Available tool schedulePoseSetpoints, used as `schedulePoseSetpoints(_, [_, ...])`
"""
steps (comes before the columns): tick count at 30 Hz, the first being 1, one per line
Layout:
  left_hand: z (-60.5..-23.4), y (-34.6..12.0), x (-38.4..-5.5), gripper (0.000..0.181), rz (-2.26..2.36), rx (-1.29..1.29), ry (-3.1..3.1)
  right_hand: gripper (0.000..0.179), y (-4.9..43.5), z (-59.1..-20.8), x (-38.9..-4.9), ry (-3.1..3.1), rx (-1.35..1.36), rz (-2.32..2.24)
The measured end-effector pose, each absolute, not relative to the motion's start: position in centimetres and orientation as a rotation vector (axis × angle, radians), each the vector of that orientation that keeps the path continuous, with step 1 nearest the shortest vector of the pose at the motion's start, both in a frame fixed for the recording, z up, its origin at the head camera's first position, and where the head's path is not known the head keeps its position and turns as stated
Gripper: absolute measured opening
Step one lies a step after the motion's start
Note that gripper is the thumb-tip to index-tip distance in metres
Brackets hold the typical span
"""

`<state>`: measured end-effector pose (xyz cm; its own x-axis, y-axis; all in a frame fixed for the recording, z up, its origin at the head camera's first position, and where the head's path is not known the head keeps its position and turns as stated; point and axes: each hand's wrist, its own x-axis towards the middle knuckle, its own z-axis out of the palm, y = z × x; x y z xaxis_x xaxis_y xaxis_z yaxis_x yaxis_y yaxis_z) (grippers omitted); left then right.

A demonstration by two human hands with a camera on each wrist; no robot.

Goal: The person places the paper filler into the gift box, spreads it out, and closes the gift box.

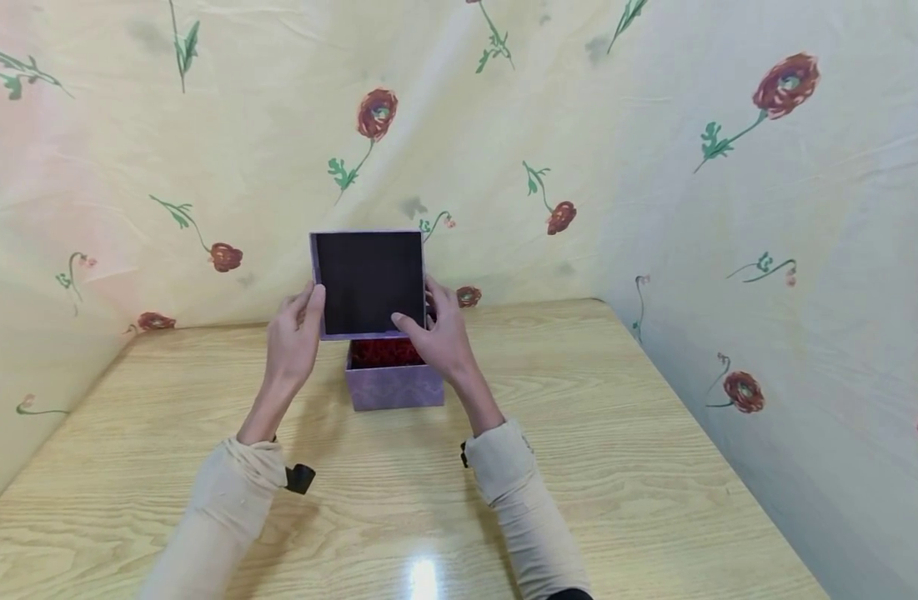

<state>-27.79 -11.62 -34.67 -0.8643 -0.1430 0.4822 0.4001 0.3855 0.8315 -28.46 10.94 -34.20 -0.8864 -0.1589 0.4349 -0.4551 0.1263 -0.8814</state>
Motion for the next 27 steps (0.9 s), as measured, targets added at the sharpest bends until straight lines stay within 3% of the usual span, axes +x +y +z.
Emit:
schedulePoseSetpoints(8, [-34.9, -11.6, -27.7, 0.062, -1.578, -0.264, -2.132, 0.069, 11.5, -34.6, -28.5, -2.175, 0.592, 1.758])
schedulePoseSetpoints(16, [-35.4, -11.7, -28.0, 0.059, -1.668, -0.364, -2.033, 0.052, 12.1, -34.1, -28.6, -2.095, 0.502, 1.867])
schedulePoseSetpoints(24, [-36.6, -11.7, -28.6, 0.069, -1.658, -0.563, -1.971, 0.056, 11.9, -33.3, -28.7, -1.97, 0.314, 1.989])
schedulePoseSetpoints(27, [-37.0, -11.6, -28.7, 0.07, -1.65, -0.661, -1.945, 0.048, 11.8, -33.1, -28.8, -1.918, 0.206, 1.987])
